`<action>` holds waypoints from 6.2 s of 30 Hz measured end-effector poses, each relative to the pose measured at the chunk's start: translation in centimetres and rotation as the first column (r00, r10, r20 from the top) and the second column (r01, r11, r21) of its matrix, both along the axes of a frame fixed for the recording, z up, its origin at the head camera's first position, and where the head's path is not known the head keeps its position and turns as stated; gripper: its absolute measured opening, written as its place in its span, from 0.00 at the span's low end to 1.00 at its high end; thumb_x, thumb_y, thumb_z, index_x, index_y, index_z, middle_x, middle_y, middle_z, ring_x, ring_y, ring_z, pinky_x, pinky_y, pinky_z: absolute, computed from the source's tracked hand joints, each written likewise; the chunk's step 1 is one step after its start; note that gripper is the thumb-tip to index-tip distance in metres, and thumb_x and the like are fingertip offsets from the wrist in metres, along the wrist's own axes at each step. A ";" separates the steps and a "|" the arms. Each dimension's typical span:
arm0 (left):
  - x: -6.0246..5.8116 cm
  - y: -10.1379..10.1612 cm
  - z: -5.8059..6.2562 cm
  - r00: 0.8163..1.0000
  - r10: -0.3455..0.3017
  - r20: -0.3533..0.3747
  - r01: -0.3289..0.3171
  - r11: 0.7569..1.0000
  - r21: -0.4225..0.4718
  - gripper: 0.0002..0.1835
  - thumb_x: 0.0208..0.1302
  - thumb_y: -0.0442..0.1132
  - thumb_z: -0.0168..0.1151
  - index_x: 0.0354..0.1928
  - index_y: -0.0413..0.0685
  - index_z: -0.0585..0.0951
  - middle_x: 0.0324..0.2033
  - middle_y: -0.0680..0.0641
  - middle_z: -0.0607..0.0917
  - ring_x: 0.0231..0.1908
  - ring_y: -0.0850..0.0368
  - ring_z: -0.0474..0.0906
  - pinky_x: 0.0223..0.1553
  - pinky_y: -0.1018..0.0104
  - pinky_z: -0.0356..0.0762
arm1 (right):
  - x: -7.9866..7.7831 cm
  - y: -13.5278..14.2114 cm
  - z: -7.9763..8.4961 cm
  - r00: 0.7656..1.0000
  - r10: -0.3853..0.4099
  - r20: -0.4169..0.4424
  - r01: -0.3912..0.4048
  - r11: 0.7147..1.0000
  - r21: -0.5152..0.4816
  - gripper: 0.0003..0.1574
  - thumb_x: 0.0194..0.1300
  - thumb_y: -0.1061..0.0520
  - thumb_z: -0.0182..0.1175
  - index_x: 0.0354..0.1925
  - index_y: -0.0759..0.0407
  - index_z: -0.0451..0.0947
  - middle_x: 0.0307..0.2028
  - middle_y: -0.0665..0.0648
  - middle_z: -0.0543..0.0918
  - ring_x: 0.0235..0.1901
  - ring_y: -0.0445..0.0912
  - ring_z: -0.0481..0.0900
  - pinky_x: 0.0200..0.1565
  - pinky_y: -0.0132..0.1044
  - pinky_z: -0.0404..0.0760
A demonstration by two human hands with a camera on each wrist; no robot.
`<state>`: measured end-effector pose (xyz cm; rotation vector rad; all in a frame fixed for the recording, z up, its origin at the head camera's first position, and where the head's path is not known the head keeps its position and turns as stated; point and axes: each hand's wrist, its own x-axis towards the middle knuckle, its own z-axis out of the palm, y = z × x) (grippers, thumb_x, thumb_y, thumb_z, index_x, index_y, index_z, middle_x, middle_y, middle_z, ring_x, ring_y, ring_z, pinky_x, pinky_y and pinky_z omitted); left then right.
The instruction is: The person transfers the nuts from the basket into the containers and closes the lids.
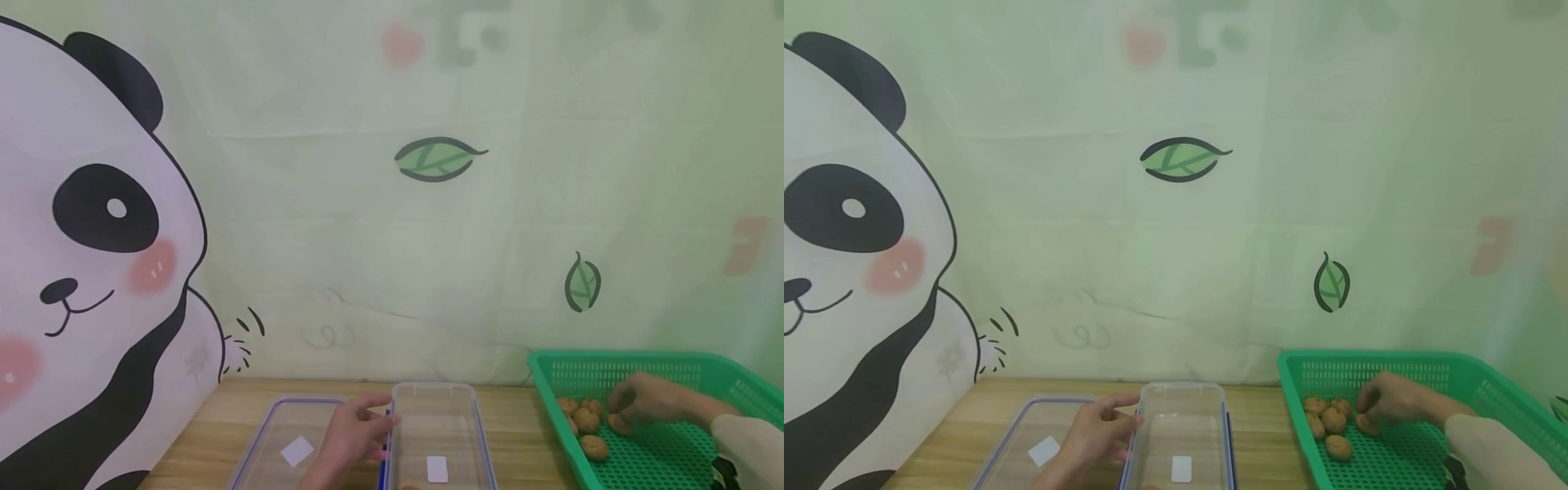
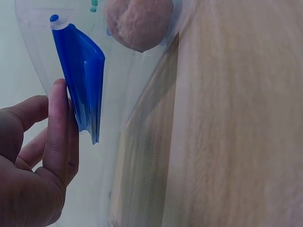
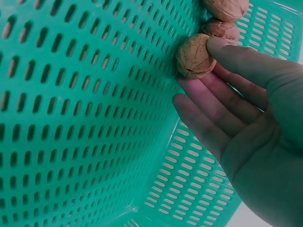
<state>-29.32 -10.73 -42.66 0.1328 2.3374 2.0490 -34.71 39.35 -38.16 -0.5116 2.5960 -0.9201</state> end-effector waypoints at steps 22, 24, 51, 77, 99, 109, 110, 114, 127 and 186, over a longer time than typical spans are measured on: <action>-0.2 0.1 0.0 1.000 -0.010 0.016 0.010 1.000 -0.002 0.26 0.59 0.39 0.70 0.60 0.42 0.77 0.34 0.41 0.83 0.29 0.52 0.81 0.26 0.60 0.86 | 1.3 -1.6 4.3 0.960 -0.015 -0.281 0.006 0.999 -0.031 0.22 0.67 0.50 0.61 0.52 0.64 0.79 0.46 0.59 0.84 0.47 0.58 0.80 0.41 0.46 0.84; -0.3 0.1 0.0 1.000 -0.005 0.014 0.005 1.000 -0.006 0.26 0.59 0.39 0.70 0.60 0.42 0.77 0.34 0.41 0.84 0.29 0.53 0.81 0.25 0.60 0.86 | 1.5 -2.3 5.1 0.951 -0.038 -0.307 0.032 0.999 -0.025 0.22 0.67 0.48 0.62 0.52 0.61 0.80 0.45 0.56 0.84 0.47 0.57 0.79 0.42 0.47 0.83; 0.0 0.1 0.1 1.000 -0.001 0.000 0.001 1.000 -0.011 0.26 0.59 0.37 0.70 0.60 0.40 0.77 0.32 0.43 0.84 0.27 0.54 0.81 0.24 0.60 0.86 | 7.6 -11.7 10.8 0.877 -0.179 -0.446 0.104 0.977 -0.188 0.21 0.65 0.39 0.61 0.54 0.41 0.79 0.48 0.44 0.84 0.49 0.43 0.81 0.45 0.40 0.82; -0.1 0.4 -0.1 1.000 -0.018 -0.009 0.018 1.000 -0.011 0.26 0.59 0.38 0.70 0.60 0.41 0.77 0.33 0.43 0.83 0.28 0.53 0.81 0.25 0.59 0.86 | 10.2 -20.0 7.4 0.962 -0.085 -0.260 -0.044 0.888 -0.457 0.19 0.62 0.45 0.66 0.50 0.48 0.82 0.45 0.50 0.85 0.47 0.47 0.82 0.46 0.37 0.84; -0.2 0.3 0.2 1.000 -0.003 -0.003 0.003 1.000 -0.022 0.27 0.58 0.40 0.71 0.60 0.41 0.77 0.34 0.40 0.84 0.28 0.54 0.81 0.24 0.60 0.86 | 8.8 -24.3 1.8 0.948 0.187 -0.258 -0.286 0.858 -0.428 0.14 0.63 0.54 0.66 0.46 0.56 0.83 0.40 0.48 0.86 0.41 0.42 0.83 0.44 0.31 0.82; -0.2 0.4 0.1 1.000 -0.008 0.006 0.008 0.999 -0.037 0.27 0.59 0.40 0.70 0.61 0.41 0.76 0.36 0.40 0.85 0.29 0.53 0.82 0.26 0.59 0.86 | 8.6 -25.6 -0.3 0.970 0.234 -0.065 -0.241 0.894 -0.377 0.10 0.62 0.52 0.67 0.42 0.51 0.85 0.37 0.46 0.85 0.40 0.41 0.81 0.43 0.34 0.82; -0.2 0.4 0.0 1.000 -0.007 0.008 0.007 0.999 -0.037 0.27 0.59 0.40 0.70 0.60 0.42 0.76 0.36 0.40 0.85 0.29 0.53 0.82 0.26 0.59 0.86 | 8.6 -25.6 -0.5 0.969 0.244 -0.044 -0.242 0.891 -0.384 0.09 0.63 0.53 0.66 0.42 0.52 0.84 0.37 0.46 0.86 0.40 0.41 0.82 0.43 0.34 0.82; -0.4 0.4 -0.1 1.000 -0.003 0.014 0.003 0.999 -0.041 0.27 0.59 0.40 0.70 0.60 0.42 0.77 0.35 0.41 0.85 0.29 0.53 0.82 0.26 0.60 0.86 | 8.6 -25.9 -1.3 0.961 0.274 -0.037 -0.267 0.883 -0.385 0.07 0.63 0.57 0.64 0.41 0.53 0.84 0.36 0.46 0.86 0.39 0.40 0.82 0.42 0.32 0.82; -0.3 0.2 0.0 1.000 -0.020 -0.001 0.020 1.000 -0.007 0.28 0.60 0.39 0.69 0.61 0.41 0.75 0.37 0.39 0.84 0.29 0.52 0.82 0.25 0.60 0.86 | 8.8 -26.0 -1.6 0.947 0.319 -0.028 -0.307 0.879 -0.364 0.06 0.64 0.56 0.64 0.40 0.52 0.85 0.35 0.45 0.86 0.38 0.39 0.82 0.41 0.31 0.82; -0.6 0.1 -0.2 0.999 -0.022 0.035 0.022 1.000 -0.003 0.28 0.60 0.37 0.69 0.62 0.40 0.74 0.37 0.40 0.83 0.30 0.52 0.81 0.27 0.59 0.87 | 10.2 -22.6 5.1 0.914 0.145 -0.380 -0.247 0.941 -0.233 0.15 0.63 0.46 0.65 0.47 0.48 0.83 0.43 0.42 0.85 0.43 0.40 0.82 0.45 0.34 0.83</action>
